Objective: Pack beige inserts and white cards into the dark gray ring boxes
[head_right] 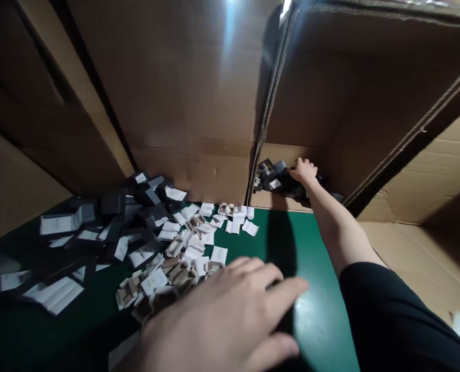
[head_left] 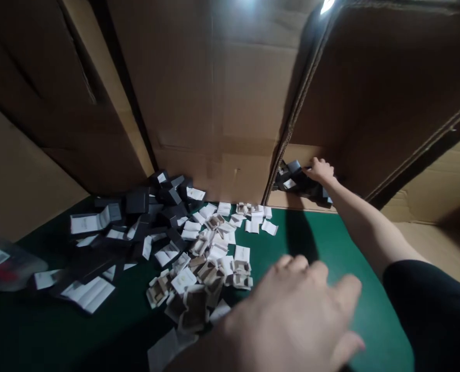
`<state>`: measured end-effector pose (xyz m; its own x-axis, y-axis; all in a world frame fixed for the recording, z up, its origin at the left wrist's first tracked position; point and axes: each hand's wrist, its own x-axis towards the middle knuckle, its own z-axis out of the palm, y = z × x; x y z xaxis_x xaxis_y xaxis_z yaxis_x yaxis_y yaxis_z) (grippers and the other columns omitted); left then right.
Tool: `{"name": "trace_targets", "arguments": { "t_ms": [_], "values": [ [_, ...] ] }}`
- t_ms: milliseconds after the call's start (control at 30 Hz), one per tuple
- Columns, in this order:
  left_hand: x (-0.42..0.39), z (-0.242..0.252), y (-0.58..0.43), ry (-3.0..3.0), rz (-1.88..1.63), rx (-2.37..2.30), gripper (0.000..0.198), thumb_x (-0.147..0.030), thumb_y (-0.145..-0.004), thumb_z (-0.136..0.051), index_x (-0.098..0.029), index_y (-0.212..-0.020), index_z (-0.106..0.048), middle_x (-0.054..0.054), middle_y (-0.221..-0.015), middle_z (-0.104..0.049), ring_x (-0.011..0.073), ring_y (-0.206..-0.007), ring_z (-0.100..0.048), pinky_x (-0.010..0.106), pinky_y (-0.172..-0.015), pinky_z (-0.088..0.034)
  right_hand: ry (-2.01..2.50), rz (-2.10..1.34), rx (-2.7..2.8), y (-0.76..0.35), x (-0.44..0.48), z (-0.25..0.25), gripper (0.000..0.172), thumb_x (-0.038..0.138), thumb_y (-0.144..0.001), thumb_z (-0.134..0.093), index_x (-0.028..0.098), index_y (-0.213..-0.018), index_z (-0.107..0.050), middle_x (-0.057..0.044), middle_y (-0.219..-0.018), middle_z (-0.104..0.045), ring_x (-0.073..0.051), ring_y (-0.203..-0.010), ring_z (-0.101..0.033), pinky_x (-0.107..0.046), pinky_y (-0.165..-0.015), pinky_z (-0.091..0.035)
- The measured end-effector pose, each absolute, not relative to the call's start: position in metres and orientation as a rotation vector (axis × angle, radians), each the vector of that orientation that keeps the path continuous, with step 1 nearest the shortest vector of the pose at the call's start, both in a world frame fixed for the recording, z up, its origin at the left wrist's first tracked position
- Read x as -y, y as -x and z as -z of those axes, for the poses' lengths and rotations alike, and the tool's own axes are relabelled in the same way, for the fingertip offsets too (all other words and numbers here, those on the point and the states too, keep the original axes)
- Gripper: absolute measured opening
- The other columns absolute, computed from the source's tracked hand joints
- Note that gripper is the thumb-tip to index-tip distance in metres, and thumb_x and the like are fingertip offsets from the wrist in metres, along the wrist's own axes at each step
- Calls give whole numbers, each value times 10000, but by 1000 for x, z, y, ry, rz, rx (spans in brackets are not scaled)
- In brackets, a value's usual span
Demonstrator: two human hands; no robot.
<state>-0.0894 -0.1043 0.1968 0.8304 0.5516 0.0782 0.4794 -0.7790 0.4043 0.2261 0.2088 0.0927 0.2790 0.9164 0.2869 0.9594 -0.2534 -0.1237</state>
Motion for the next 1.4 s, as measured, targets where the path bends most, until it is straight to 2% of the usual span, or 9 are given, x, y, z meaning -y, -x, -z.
{"name": "trace_targets", "arguments": {
  "t_ms": [200,433,700,867,967,1067,1133,1267,1400],
  "values": [
    [100,-186,84,-2613,-110,-839,324,-464,-772,-636,-203,-955,-581,96,-788,-619,262,-760,-606,385,-618,-490,2463,-12,1762,-244,-217,-78,680,564,-726,-610,179,-1267,-465,-182,-1064,-623,-326,-933,-612,-393,-715,-475],
    [103,-188,85,-2600,-76,-796,397,-469,-738,-672,-186,-1000,-577,109,-808,-615,280,-776,-598,401,-632,-484,2432,48,1873,-239,-167,-73,649,529,-723,-613,257,-1289,-451,-130,-1158,-618,-325,-988,-603,-368,-729,-461],
    [124,-184,78,-2698,-38,-726,330,-466,-828,-586,-184,-1001,-572,103,-871,-630,282,-849,-610,419,-731,-494,2234,41,1916,-247,-54,-53,584,503,-798,-525,224,-1298,-416,-103,-1016,-680,-280,-877,-646,-327,-679,-466],
    [120,-155,52,-2735,101,-667,339,-420,-815,-625,-152,-1020,-595,116,-895,-652,299,-897,-627,420,-789,-485,1914,437,1913,-255,24,-15,413,367,-839,-479,172,-1202,-502,-135,-1088,-656,-320,-1034,-586,-459,-868,-413],
    [116,-119,34,-2764,164,-789,372,-378,-781,-669,-142,-1058,-595,164,-1018,-628,334,-995,-597,436,-808,-482,1686,446,1955,-255,60,5,309,197,-814,-443,177,-1099,-561,-124,-1103,-650,-293,-1044,-573,-456,-884,-400],
    [113,-78,24,-2776,185,-840,462,-354,-739,-714,-146,-1128,-574,209,-1182,-573,377,-1114,-540,481,-856,-465,1629,401,1865,-254,75,10,255,199,-830,-451,205,-1053,-574,-100,-1072,-653,-277,-1024,-574,-443,-860,-405],
    [110,-54,23,-2788,129,-756,564,-389,-721,-725,-166,-1206,-542,219,-1378,-431,415,-1281,-392,525,-959,-403,1586,366,1831,-253,77,8,199,207,-850,-451,218,-994,-588,-80,-1014,-666,-264,-987,-585,-430,-850,-400],
    [102,-26,27,-2829,-203,-611,501,-423,-893,-490,-185,-1330,-437,163,-1472,-331,314,-1397,-237,501,-1121,-231,1537,363,1846,-247,79,0,167,190,-868,-443,218,-945,-589,-61,-929,-677,-246,-912,-591,-407,-811,-389],
    [101,-24,34,-2756,-437,-676,459,-236,-891,-443,-186,-1344,-395,132,-1447,-360,256,-1368,-291,439,-1110,-292,1510,259,1938,-235,86,-6,115,216,-877,-450,215,-854,-562,-54,-794,-637,-213,-751,-570,-351,-700,-414]
  ]
}}
